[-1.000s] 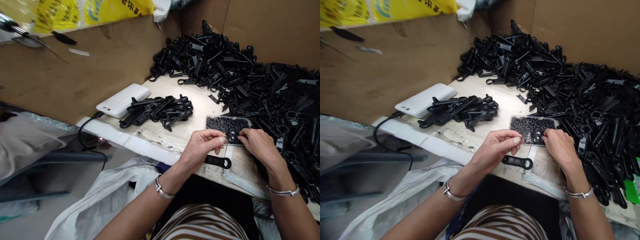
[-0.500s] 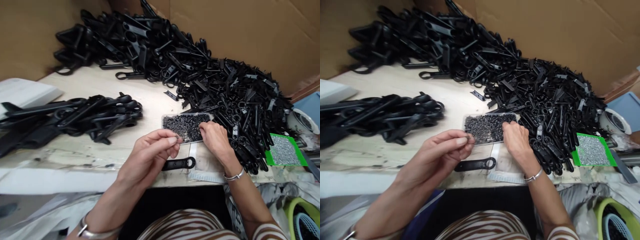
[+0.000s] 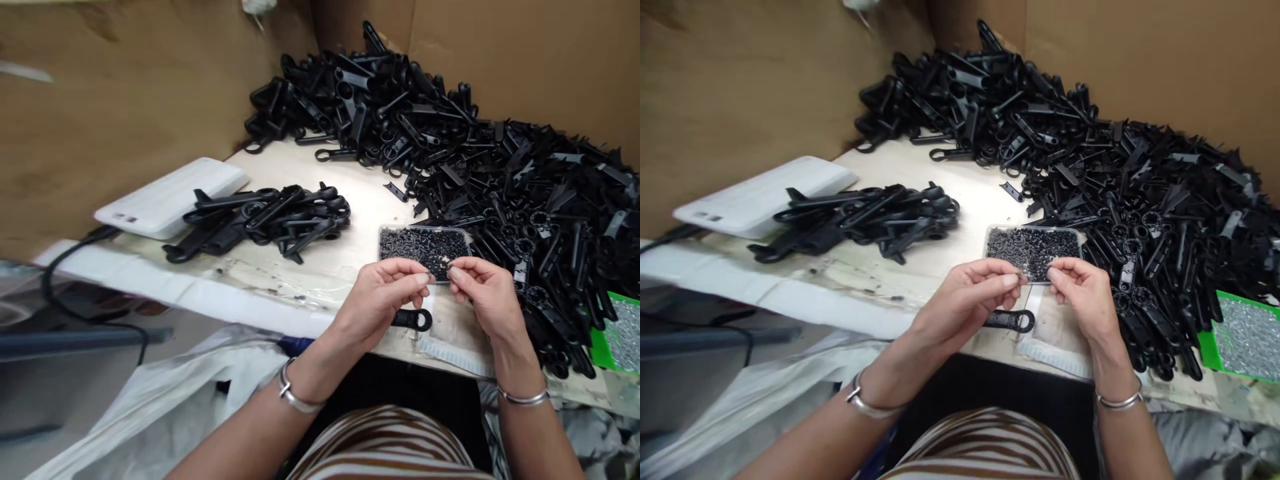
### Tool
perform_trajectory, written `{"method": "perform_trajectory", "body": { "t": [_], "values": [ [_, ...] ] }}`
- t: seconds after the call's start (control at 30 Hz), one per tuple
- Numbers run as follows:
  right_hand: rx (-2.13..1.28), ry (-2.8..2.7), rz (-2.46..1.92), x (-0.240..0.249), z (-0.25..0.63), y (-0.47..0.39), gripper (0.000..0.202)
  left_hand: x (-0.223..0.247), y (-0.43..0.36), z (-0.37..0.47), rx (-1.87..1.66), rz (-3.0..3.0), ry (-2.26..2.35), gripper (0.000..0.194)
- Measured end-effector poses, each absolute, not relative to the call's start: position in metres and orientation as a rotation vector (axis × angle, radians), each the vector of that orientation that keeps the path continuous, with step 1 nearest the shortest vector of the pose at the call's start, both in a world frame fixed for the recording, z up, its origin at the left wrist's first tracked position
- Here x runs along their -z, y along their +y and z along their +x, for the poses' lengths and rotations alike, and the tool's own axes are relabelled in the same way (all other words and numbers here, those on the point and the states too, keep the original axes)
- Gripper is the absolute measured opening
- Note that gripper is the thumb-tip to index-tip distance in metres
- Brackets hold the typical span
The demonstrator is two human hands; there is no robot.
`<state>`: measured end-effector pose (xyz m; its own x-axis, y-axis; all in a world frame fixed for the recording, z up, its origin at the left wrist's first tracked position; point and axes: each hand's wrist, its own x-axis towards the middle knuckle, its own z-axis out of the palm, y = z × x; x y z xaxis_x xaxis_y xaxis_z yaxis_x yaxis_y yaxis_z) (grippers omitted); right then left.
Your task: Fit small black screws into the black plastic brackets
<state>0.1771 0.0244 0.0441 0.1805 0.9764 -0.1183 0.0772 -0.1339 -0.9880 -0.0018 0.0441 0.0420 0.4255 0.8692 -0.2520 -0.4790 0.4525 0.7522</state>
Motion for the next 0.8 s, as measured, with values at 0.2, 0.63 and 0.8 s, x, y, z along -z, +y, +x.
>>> {"method": "perform_trajectory", "body": {
  "t": [0.2, 0.63, 0.8],
  "values": [
    [-0.981, -1.152, -1.581, -0.041, 0.176, 0.027, 0.026, -0.042, 0.043, -0.002, -0.936, 0.626, 0.656, 0.020],
    [-1.233, -0.865, -1.320, -0.041, 0.176, 0.027, 0.018, -0.037, 0.042, 0.000, -0.967, 0.601, 0.653, 0.021],
    [-1.221, -0.768, -1.298, -0.039, 0.168, 0.023, 0.017, -0.036, 0.041, 0.002, -0.973, 0.576, 0.630, 0.018]
  ]
}}
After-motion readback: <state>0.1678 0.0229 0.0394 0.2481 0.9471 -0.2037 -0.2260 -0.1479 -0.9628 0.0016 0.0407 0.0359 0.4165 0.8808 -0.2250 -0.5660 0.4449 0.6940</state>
